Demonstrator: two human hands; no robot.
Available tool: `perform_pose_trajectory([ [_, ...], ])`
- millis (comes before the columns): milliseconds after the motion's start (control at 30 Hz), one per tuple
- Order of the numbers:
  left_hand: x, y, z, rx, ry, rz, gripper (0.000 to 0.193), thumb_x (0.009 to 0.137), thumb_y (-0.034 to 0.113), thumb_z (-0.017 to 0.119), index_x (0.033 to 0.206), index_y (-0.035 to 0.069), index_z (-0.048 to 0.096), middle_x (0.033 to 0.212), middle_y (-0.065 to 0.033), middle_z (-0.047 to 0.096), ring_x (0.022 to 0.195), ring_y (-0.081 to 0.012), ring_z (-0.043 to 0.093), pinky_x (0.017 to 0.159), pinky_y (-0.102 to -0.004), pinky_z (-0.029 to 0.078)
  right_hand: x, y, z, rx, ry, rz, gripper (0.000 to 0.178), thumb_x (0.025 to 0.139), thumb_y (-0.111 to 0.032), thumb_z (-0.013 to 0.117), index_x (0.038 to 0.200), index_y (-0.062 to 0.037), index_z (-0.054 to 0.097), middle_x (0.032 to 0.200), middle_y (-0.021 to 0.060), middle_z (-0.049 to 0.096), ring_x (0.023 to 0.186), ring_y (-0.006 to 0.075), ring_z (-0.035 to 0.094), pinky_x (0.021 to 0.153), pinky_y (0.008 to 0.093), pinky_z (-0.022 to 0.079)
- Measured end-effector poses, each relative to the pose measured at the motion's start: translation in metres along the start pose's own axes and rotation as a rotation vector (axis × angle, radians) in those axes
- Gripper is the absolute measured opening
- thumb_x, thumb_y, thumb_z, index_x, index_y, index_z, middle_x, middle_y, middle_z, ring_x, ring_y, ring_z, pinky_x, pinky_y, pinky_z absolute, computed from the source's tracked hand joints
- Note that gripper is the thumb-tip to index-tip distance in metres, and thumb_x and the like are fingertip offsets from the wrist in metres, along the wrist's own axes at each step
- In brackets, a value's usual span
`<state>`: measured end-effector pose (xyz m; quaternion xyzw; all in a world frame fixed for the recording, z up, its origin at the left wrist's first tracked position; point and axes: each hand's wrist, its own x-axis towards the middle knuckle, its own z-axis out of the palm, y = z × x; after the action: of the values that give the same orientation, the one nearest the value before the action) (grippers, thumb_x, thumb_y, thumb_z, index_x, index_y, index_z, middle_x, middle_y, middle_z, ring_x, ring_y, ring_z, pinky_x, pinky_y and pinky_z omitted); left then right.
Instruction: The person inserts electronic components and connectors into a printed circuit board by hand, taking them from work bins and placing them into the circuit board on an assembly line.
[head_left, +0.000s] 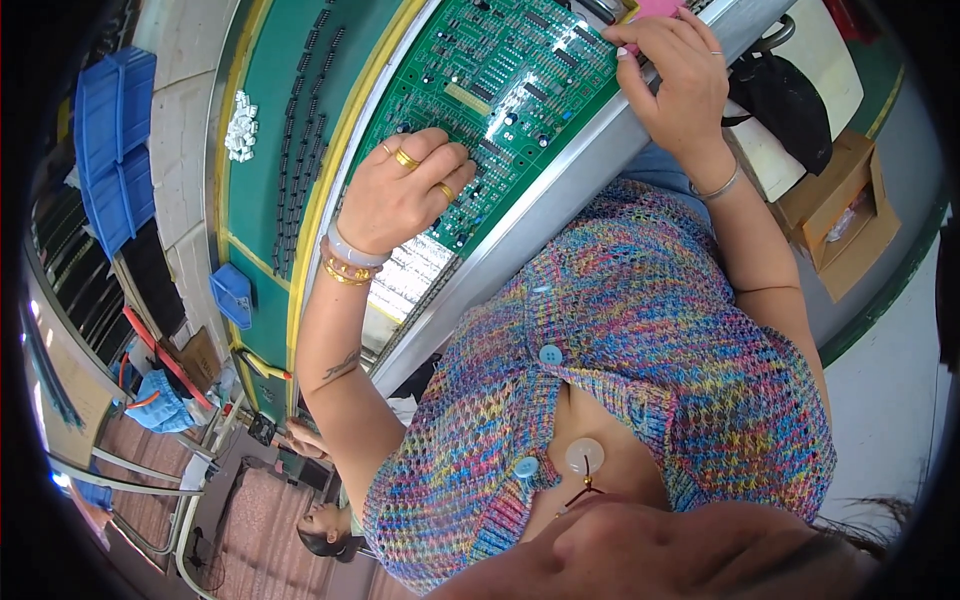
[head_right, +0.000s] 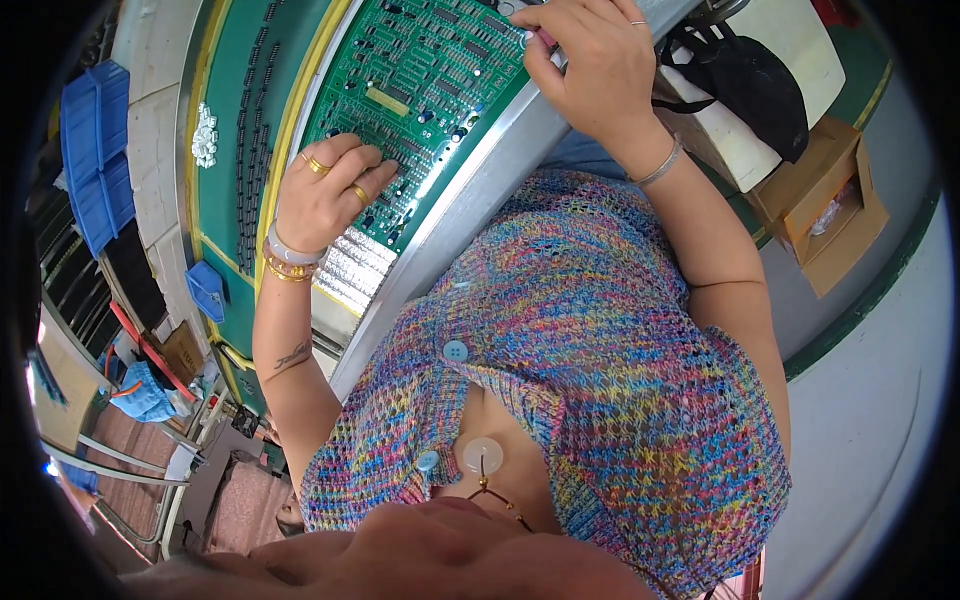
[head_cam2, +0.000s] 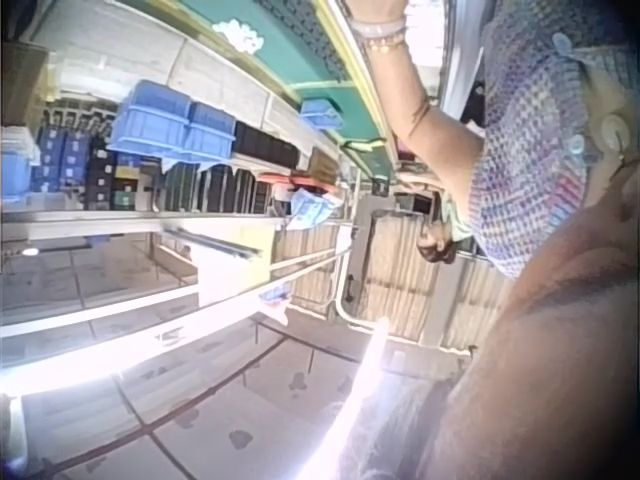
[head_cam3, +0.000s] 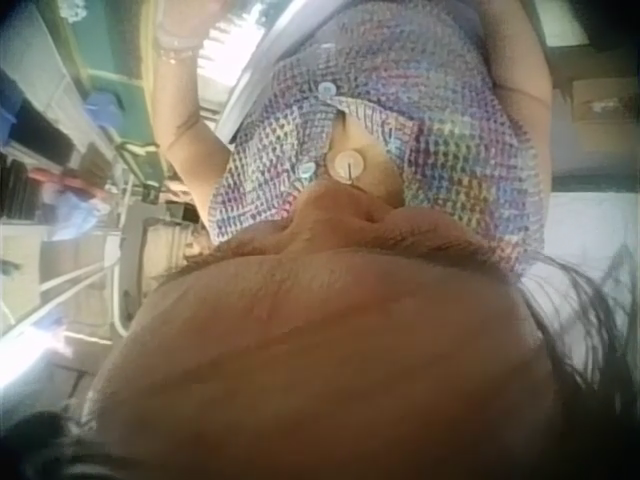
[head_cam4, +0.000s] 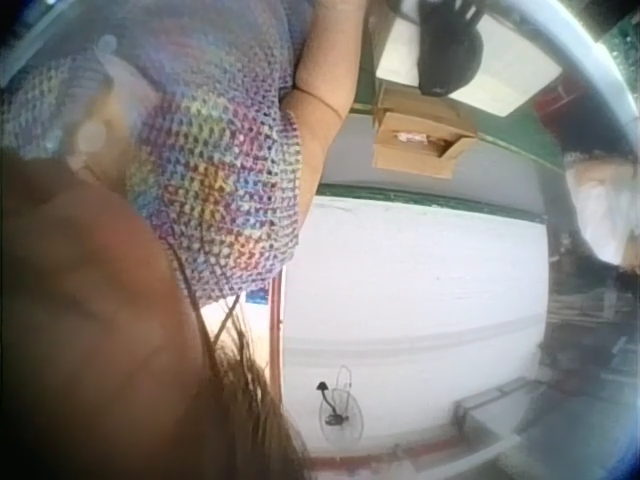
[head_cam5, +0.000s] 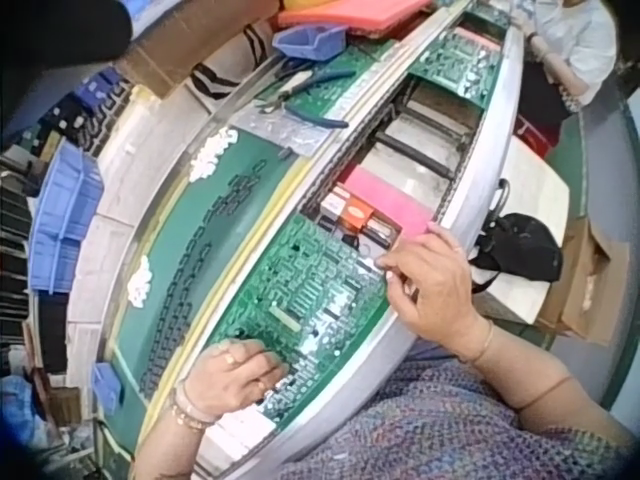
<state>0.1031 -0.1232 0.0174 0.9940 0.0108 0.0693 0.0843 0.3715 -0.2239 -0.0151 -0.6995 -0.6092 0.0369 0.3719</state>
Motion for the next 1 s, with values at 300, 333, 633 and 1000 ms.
perform_pose_trajectory([
  [300,-0.009,0.002,0.005,0.082,0.024,0.095,0.015,0.071,0.01,0.068,0.086,0.008,0.067,0.099,0.0014,0.059,0.095,-0.0166,0.056,0.075,-0.0283,0.048,0.001,0.0,0.0,-0.016,-0.017,0.009,0.015,0.069,-0.005,0.062,0.082,-0.0091,0.066,0.077,0.0069,0.063,0.079,0.0249,0.061,0.094,0.0437,0.042],
  [333,-0.007,0.002,0.002,0.037,0.013,0.041,0.018,0.07,0.01,0.067,0.088,0.009,0.068,0.098,0.0014,0.059,0.094,-0.0163,0.056,0.074,-0.0287,0.048,0.0,0.0,-0.001,-0.012,-0.022,0.01,0.014,0.069,-0.005,0.062,0.082,-0.0091,0.066,0.077,0.0069,0.063,0.079,0.0248,0.061,0.094,0.0436,0.042],
  [633,0.001,0.003,0.001,-0.09,-0.002,-0.03,0.019,0.07,0.012,0.065,0.089,0.011,0.068,0.096,0.0013,0.06,0.095,-0.0167,0.057,0.074,-0.029,0.049,0.001,-0.001,-0.001,-0.013,-0.005,0.0,0.015,0.069,-0.006,0.062,0.083,-0.0085,0.067,0.078,0.0073,0.064,0.081,0.0254,0.061,0.095,0.0441,0.042],
  [1000,0.001,0.001,0.003,-0.05,0.005,0.001,0.024,0.07,0.013,0.062,0.093,0.013,0.068,0.1,0.0012,0.059,0.097,-0.0172,0.056,0.076,-0.0292,0.049,0.0,0.0,-0.001,-0.017,-0.013,0.005,0.015,0.069,-0.006,0.062,0.084,-0.0082,0.066,0.078,0.0069,0.063,0.081,0.0251,0.061,0.094,0.0442,0.042],
])
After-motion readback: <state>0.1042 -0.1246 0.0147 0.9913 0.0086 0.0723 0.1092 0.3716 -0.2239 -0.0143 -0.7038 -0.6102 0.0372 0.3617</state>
